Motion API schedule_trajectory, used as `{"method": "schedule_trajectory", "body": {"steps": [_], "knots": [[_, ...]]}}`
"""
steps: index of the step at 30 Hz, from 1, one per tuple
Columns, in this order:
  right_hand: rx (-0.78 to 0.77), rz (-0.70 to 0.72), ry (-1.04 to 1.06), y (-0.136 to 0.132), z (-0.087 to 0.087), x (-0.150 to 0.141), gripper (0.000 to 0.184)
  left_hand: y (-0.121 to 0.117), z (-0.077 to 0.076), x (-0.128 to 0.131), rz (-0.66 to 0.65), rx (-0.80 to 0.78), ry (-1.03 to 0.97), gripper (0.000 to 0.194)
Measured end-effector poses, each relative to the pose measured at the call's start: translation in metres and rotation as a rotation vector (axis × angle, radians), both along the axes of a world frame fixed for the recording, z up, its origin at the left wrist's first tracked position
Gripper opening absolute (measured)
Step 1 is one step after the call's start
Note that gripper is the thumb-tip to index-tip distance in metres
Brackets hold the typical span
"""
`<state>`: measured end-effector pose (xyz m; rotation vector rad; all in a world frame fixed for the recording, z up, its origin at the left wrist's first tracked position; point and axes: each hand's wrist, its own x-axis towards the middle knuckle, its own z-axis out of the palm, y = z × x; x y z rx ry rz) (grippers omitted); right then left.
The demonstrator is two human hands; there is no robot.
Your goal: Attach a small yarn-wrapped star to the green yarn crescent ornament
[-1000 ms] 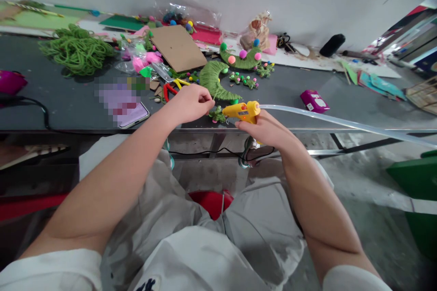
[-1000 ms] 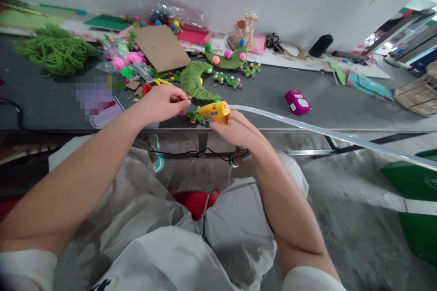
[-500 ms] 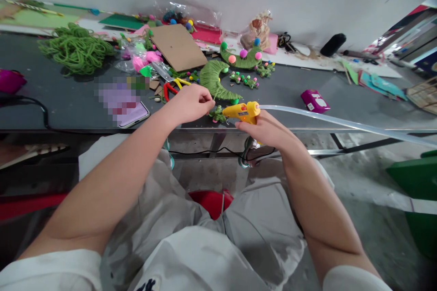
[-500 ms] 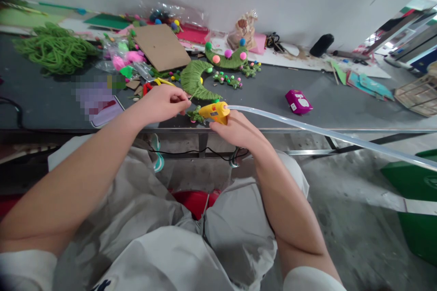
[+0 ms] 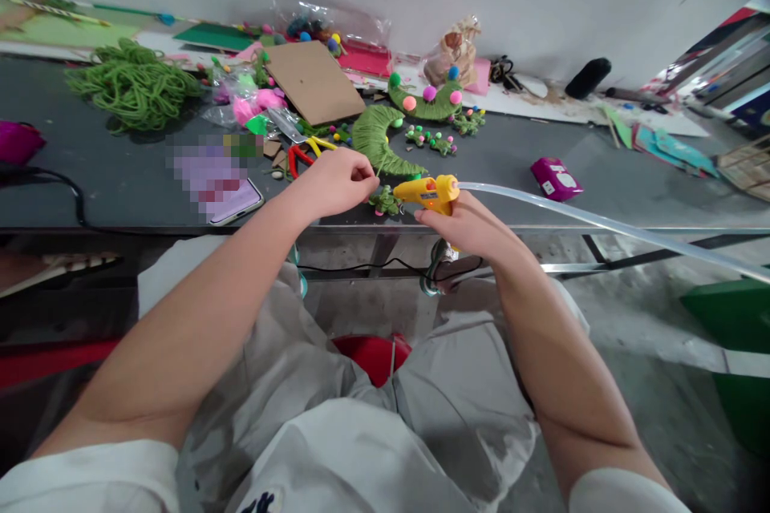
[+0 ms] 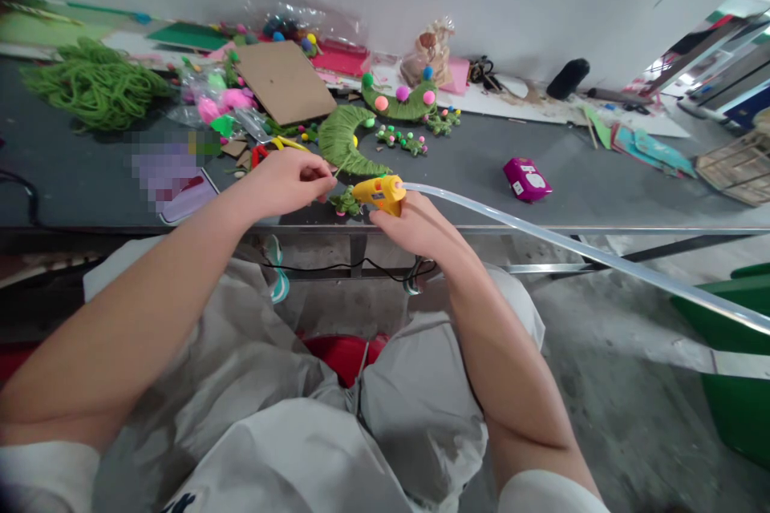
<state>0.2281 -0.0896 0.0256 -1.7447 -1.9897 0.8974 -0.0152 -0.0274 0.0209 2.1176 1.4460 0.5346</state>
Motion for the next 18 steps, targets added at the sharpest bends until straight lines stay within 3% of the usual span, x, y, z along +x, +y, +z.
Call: {"method": "schedule_trajectory", "body": {"steps": [18], "knots": [[0.098,0.01,0.031,0.011,-0.011,-0.003,0.04,0.0,0.001,0.001,-0.005,0.008,0.016,0.02]]}}
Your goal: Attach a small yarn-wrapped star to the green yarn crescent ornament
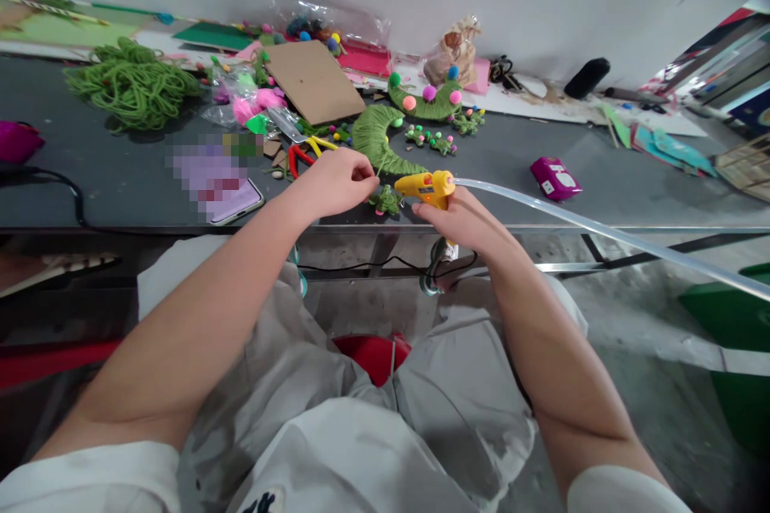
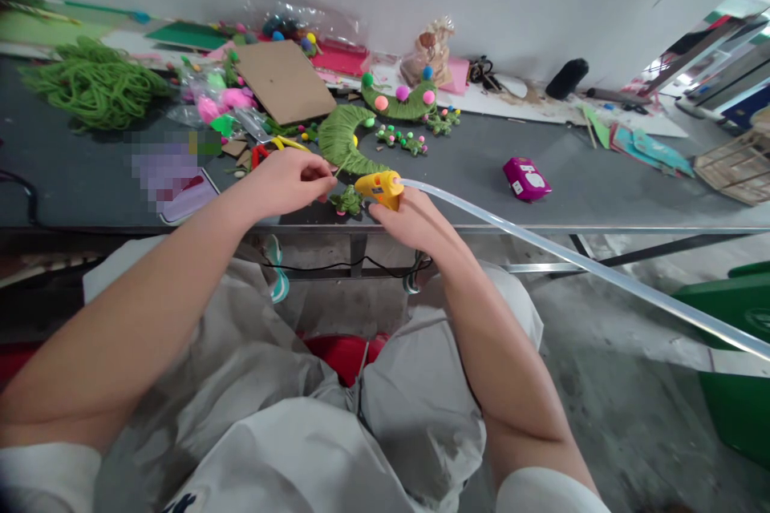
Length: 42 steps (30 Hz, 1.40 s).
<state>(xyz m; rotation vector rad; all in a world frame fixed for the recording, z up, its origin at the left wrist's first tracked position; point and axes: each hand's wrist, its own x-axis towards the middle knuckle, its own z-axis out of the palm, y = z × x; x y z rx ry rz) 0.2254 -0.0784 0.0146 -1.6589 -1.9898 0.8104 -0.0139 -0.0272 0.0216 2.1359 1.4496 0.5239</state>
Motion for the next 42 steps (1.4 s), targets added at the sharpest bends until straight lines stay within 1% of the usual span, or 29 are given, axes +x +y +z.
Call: {"method": "schedule_trajectory", "body": {"steps": [3,6,8,12,14,16,19,22,25,27,31,35,38,42], "knots": [[0.019,-0.007,0.006,0.0,0.002,0.004,0.034,0.001,-0.001,-0.001,-0.008,-0.01,-0.005,0.018],[0.033,-0.062,0.013,0.001,0.003,0.015,0.031,0.003,-0.004,-0.002,-0.023,-0.005,-0.004,0.017],[0.058,-0.131,0.015,0.005,0.003,0.026,0.035,0.005,-0.006,-0.002,-0.032,0.021,0.011,0.016],[0.172,-0.326,-0.002,0.02,-0.002,0.054,0.048,0.006,-0.01,-0.001,-0.031,0.052,0.001,0.017],[0.236,-0.387,0.01,0.033,-0.007,0.068,0.052,0.006,-0.01,0.0,-0.028,0.032,-0.023,0.017],[0.265,-0.439,0.012,0.047,-0.013,0.078,0.053,0.006,-0.01,0.001,-0.027,-0.011,-0.064,0.016],[0.238,-0.505,-0.018,0.069,-0.025,0.087,0.052,0.005,-0.007,0.002,-0.039,-0.08,-0.119,0.015],[0.198,-0.569,-0.047,0.086,-0.035,0.087,0.053,0.004,-0.005,0.003,-0.052,-0.147,-0.159,0.01],[0.144,-0.626,-0.086,0.096,-0.042,0.084,0.055,0.002,-0.003,0.004,-0.033,-0.232,-0.24,0.006],[0.121,-0.645,-0.112,0.098,-0.044,0.081,0.055,0.001,-0.002,0.005,-0.013,-0.278,-0.288,0.006],[0.089,-0.638,-0.153,0.093,-0.041,0.08,0.051,0.001,-0.001,0.005,0.002,-0.309,-0.298,0.011],[0.049,-0.599,-0.188,0.078,-0.035,0.082,0.047,0.001,-0.002,0.005,-0.002,-0.32,-0.29,0.015],[0.037,-0.595,-0.235,0.06,-0.027,0.083,0.048,-0.001,-0.001,0.006,-0.001,-0.322,-0.285,0.017],[0.055,-0.614,-0.312,0.028,-0.014,0.077,0.04,-0.003,0.001,0.007,0.0,-0.318,-0.288,0.014]]}}
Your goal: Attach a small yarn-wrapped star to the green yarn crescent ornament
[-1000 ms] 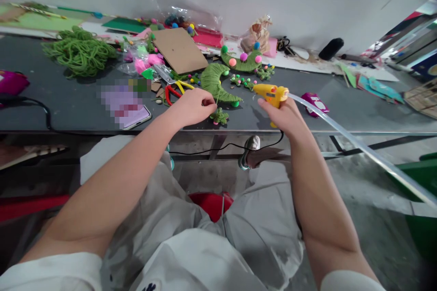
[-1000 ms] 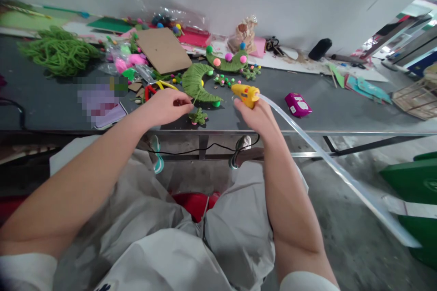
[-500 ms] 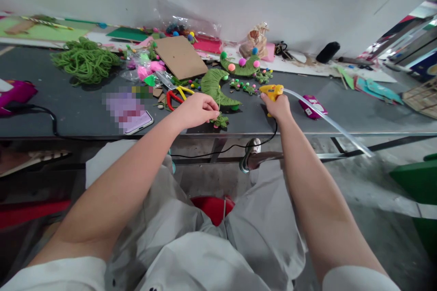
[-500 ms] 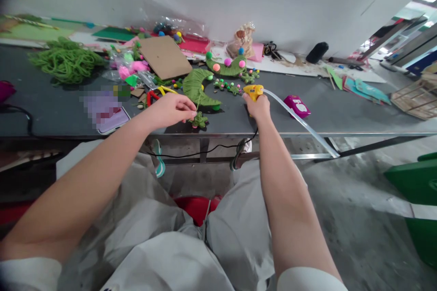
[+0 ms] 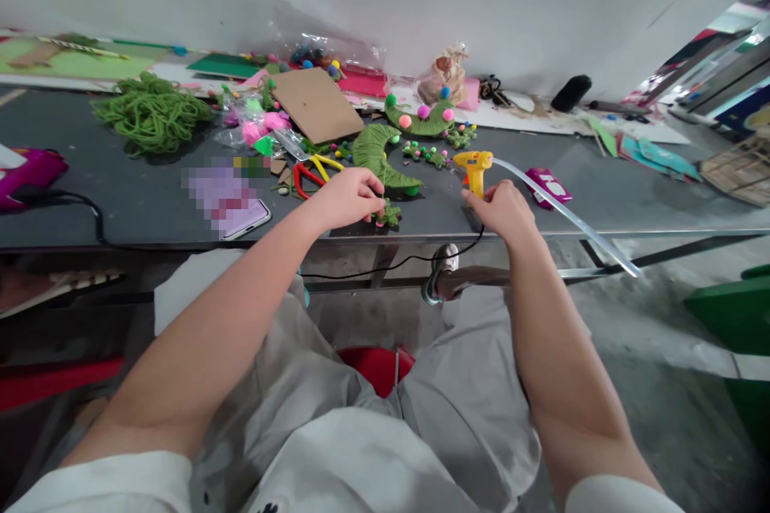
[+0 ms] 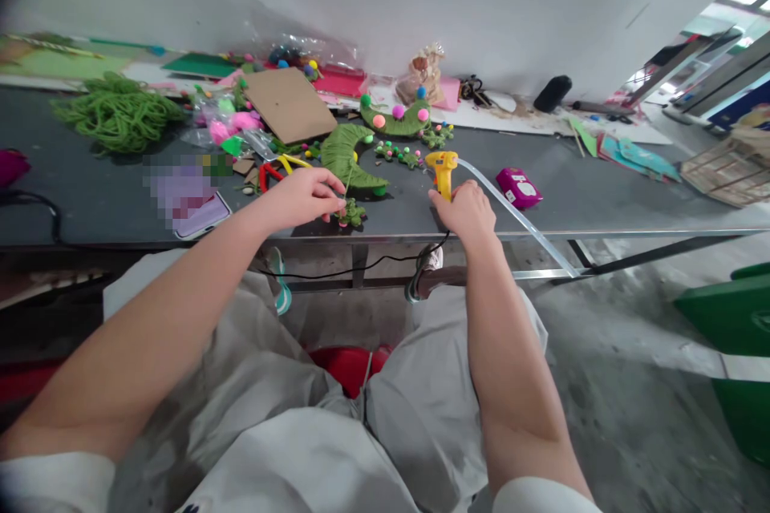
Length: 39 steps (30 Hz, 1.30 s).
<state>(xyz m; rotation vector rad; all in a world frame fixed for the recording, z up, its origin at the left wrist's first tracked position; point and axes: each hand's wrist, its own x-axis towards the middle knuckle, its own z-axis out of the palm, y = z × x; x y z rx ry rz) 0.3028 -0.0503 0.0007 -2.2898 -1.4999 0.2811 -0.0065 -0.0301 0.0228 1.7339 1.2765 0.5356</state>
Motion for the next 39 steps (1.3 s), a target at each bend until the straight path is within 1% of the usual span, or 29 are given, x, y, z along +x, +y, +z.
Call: {"method": "schedule_trajectory", "body": {"steps": [2,3,4,5,6,8,11,14,17,20,23,25,28,31,33,36,39], "knots": [[0.005,0.012,-0.007,-0.015,0.005,-0.006,0.035,0.0,0.0,0.0,-0.002,0.0,-0.005,0.014],[0.015,0.042,0.011,-0.021,0.007,-0.011,0.034,0.001,-0.001,0.0,-0.002,0.001,-0.009,0.015],[0.039,0.105,0.061,-0.025,0.008,-0.016,0.034,0.001,-0.001,0.001,-0.003,0.003,-0.014,0.015],[0.093,0.228,0.21,-0.027,0.009,-0.023,0.034,0.002,-0.002,0.001,-0.004,0.007,-0.02,0.016],[0.101,0.323,0.302,-0.027,0.009,-0.03,0.036,0.003,-0.004,0.002,-0.005,0.011,-0.025,0.017],[0.074,0.44,0.412,-0.021,0.006,-0.048,0.038,0.005,-0.007,0.004,-0.005,0.023,-0.033,0.02],[0.076,0.526,0.518,-0.005,0.002,-0.073,0.041,0.006,-0.011,0.007,-0.015,0.035,-0.05,0.024],[0.09,0.516,0.577,0.011,0.0,-0.093,0.047,0.005,-0.013,0.008,-0.035,0.031,-0.075,0.029],[0.058,0.504,0.609,0.02,0.003,-0.105,0.049,0.004,-0.015,0.005,-0.063,0.037,-0.104,0.034],[-0.014,0.489,0.654,0.023,0.008,-0.113,0.04,0.003,-0.017,0.002,-0.073,0.039,-0.129,0.037],[-0.086,0.472,0.683,0.027,0.011,-0.116,0.029,0.004,-0.023,0.0,-0.046,0.042,-0.174,0.042],[-0.114,0.476,0.678,0.029,0.011,-0.116,0.026,0.006,-0.027,-0.001,-0.038,0.069,-0.2,0.044],[-0.124,0.494,0.677,0.033,0.009,-0.115,0.022,0.007,-0.03,-0.002,-0.039,0.103,-0.188,0.044],[-0.101,0.492,0.686,0.036,0.008,-0.114,0.017,0.006,-0.027,-0.003,-0.028,0.123,-0.14,0.038],[-0.087,0.487,0.706,0.038,0.008,-0.114,0.015,0.004,-0.024,-0.005,-0.005,0.187,-0.042,0.033],[-0.073,0.501,0.738,0.039,0.011,-0.112,0.012,0.004,-0.021,-0.008,0.035,0.301,0.18,0.037],[-0.06,0.52,0.74,0.039,0.014,-0.11,0.011,0.006,-0.022,-0.011,0.005,0.319,0.278,0.043]]}}
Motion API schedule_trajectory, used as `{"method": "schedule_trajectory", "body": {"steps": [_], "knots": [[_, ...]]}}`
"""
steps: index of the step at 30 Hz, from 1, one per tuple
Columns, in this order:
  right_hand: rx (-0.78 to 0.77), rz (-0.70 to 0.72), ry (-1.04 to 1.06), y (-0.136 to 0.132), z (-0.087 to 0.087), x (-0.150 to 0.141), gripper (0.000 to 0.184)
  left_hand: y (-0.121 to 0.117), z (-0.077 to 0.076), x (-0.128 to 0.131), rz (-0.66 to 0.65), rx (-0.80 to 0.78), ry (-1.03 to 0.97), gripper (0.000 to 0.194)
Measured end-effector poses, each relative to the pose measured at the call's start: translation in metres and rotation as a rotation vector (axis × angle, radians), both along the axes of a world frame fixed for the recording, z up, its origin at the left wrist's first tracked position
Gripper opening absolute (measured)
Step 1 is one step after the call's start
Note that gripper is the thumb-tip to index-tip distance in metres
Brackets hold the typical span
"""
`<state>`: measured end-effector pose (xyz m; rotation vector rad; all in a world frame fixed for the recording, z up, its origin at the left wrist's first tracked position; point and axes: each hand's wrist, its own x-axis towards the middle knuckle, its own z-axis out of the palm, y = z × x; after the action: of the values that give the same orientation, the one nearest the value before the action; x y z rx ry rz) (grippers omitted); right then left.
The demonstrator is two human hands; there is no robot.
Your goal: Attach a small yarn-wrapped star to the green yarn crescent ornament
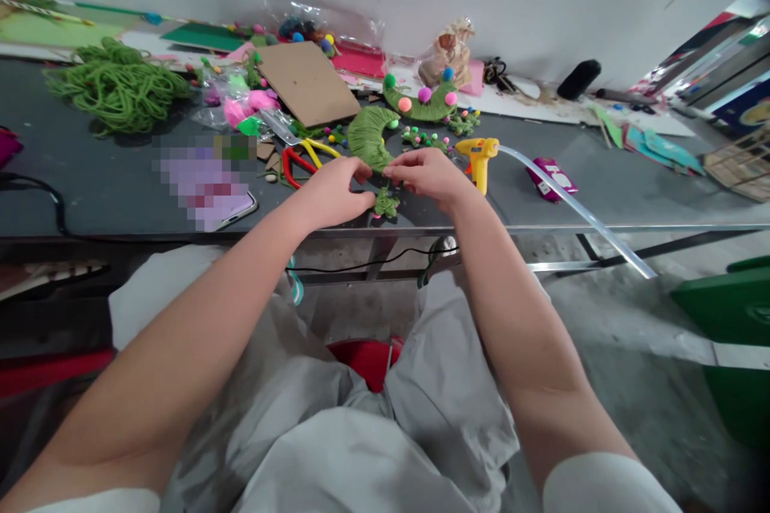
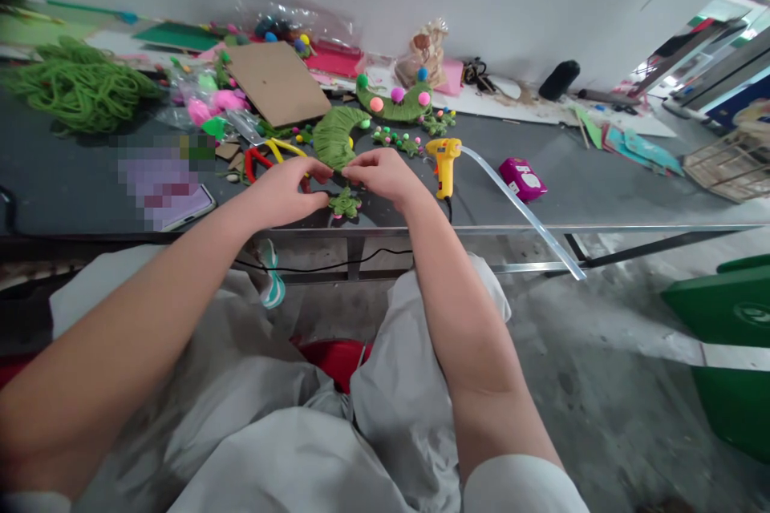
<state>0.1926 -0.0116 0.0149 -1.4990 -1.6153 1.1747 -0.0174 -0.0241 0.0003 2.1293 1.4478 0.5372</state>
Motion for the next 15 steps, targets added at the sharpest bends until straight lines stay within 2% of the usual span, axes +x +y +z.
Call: {"method": "schedule_trajectory", "body": {"steps": [5,11,15], "knots": [[-0.074,0.049,0.043,-0.001,0.003,0.006,0.018,0.0,-0.002,-0.003,-0.086,-0.063,0.07,0.046],[-0.105,0.189,0.131,0.002,-0.001,0.017,0.02,-0.004,-0.007,-0.005,-0.129,-0.046,0.069,0.049],[-0.128,0.203,0.106,0.005,-0.002,0.021,0.019,-0.006,-0.009,-0.004,-0.128,-0.013,0.072,0.056]]}}
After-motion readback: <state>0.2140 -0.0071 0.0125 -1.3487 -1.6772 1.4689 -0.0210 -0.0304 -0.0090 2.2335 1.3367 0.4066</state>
